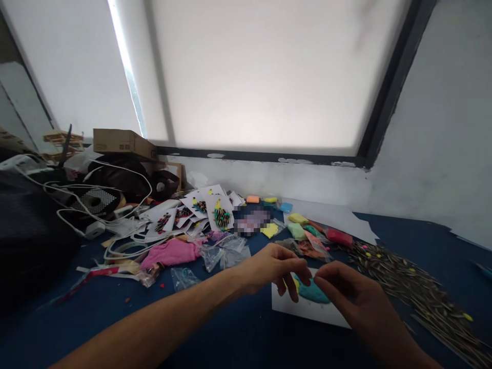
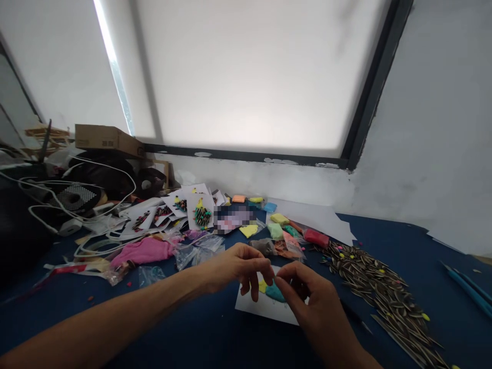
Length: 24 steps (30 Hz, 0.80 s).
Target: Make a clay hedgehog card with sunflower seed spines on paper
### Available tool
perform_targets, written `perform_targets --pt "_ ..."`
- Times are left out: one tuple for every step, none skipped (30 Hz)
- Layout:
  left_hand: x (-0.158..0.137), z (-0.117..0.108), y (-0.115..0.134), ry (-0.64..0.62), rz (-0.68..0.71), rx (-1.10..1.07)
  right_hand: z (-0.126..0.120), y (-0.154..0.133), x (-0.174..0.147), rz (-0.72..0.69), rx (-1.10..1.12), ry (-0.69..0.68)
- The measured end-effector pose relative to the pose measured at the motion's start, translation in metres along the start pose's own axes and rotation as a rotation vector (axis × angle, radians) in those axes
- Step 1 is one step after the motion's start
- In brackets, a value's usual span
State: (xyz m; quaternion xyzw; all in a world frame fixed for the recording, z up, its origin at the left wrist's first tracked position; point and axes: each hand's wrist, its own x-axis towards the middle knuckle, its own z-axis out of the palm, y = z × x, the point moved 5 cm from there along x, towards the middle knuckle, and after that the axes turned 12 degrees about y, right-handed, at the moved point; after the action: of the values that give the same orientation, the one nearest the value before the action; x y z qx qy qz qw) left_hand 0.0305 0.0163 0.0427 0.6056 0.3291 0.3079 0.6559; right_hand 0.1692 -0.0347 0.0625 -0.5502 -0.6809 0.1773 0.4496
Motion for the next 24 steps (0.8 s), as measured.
perform_targets --pt "0.0 0.001 0.0 -0.007 0.003 0.003 0.0 0.0 0.0 -0.02 -0.01 0.02" --pt "0.0 0.002 -0.001 -0.008 0.001 0.007 0.0 0.0 0.001 -0.037 -0.023 0.04" --pt "0.0 0.003 -0.001 -0.006 -0.003 0.011 0.0 0.0 0.001 -0.05 -0.04 0.059" --pt "-0.001 0.005 -0.002 -0.002 -0.009 0.015 0.001 0.0 0.001 -0.062 -0.058 0.071" --pt "-0.001 0.006 -0.002 0.002 -0.016 0.018 0.001 0.0 0.002 -0.072 -0.075 0.081" --pt "-0.001 0.007 -0.002 0.003 -0.019 0.018 0.002 0.0 0.002 -0.077 -0.09 0.086" --pt "-0.002 0.008 -0.001 0.003 -0.019 0.015 0.002 -0.001 0.003 -0.082 -0.101 0.088" --pt "-0.002 0.009 -0.001 0.002 -0.017 0.009 0.001 -0.003 0.004 -0.086 -0.109 0.087" --pt "-0.002 0.01 0.0 -0.006 -0.01 0.003 0.001 -0.005 0.004 -0.093 -0.111 0.081" --pt "-0.002 0.01 0.001 -0.021 -0.002 0.003 0.001 -0.006 0.005 -0.102 -0.112 0.074" --pt "-0.002 0.01 0.001 -0.04 0.008 0.017 0.0 -0.007 0.005 -0.109 -0.114 0.062" --pt "-0.002 0.009 0.002 -0.053 0.02 0.053 0.0 -0.008 0.006 -0.115 -0.121 0.048" --pt "-0.002 0.007 0.002 -0.048 0.037 0.111 0.0 -0.007 0.006 -0.12 -0.131 0.036" --pt "-0.001 0.002 0.003 -0.019 0.061 0.193 0.0 -0.006 0.006 -0.125 -0.147 0.029" --pt "-0.001 -0.003 0.005 0.034 0.093 0.299 0.0 -0.004 0.007 -0.134 -0.167 0.026" --pt "-0.001 -0.01 0.007 0.098 0.132 0.412 0.0 -0.002 0.007 -0.148 -0.187 0.025" --pt "-0.001 -0.015 0.01 0.152 0.172 0.541 0.001 0.001 0.007 -0.165 -0.205 0.021" --pt "-0.002 -0.019 0.012 0.173 0.209 0.664 0.002 0.003 0.007 -0.184 -0.219 0.012" --pt "-0.003 -0.02 0.012 0.127 0.216 0.745 0.004 0.005 0.006 -0.201 -0.23 0.0" --pt "-0.004 -0.021 0.011 0.091 0.204 0.8 0.006 0.006 0.006 -0.217 -0.24 -0.014" --pt "-0.005 -0.023 0.01 0.076 0.195 0.846 0.008 0.007 0.006 -0.227 -0.251 -0.03" --pt "-0.006 -0.023 0.009 0.059 0.175 0.882 0.01 0.008 0.005 -0.235 -0.262 -0.043" --pt "-0.006 -0.024 0.007 0.05 0.152 0.917 0.011 0.009 0.005 -0.239 -0.274 -0.054" --pt "-0.006 -0.024 0.005 0.043 0.131 0.949 0.013 0.009 0.005 -0.24 -0.287 -0.063"
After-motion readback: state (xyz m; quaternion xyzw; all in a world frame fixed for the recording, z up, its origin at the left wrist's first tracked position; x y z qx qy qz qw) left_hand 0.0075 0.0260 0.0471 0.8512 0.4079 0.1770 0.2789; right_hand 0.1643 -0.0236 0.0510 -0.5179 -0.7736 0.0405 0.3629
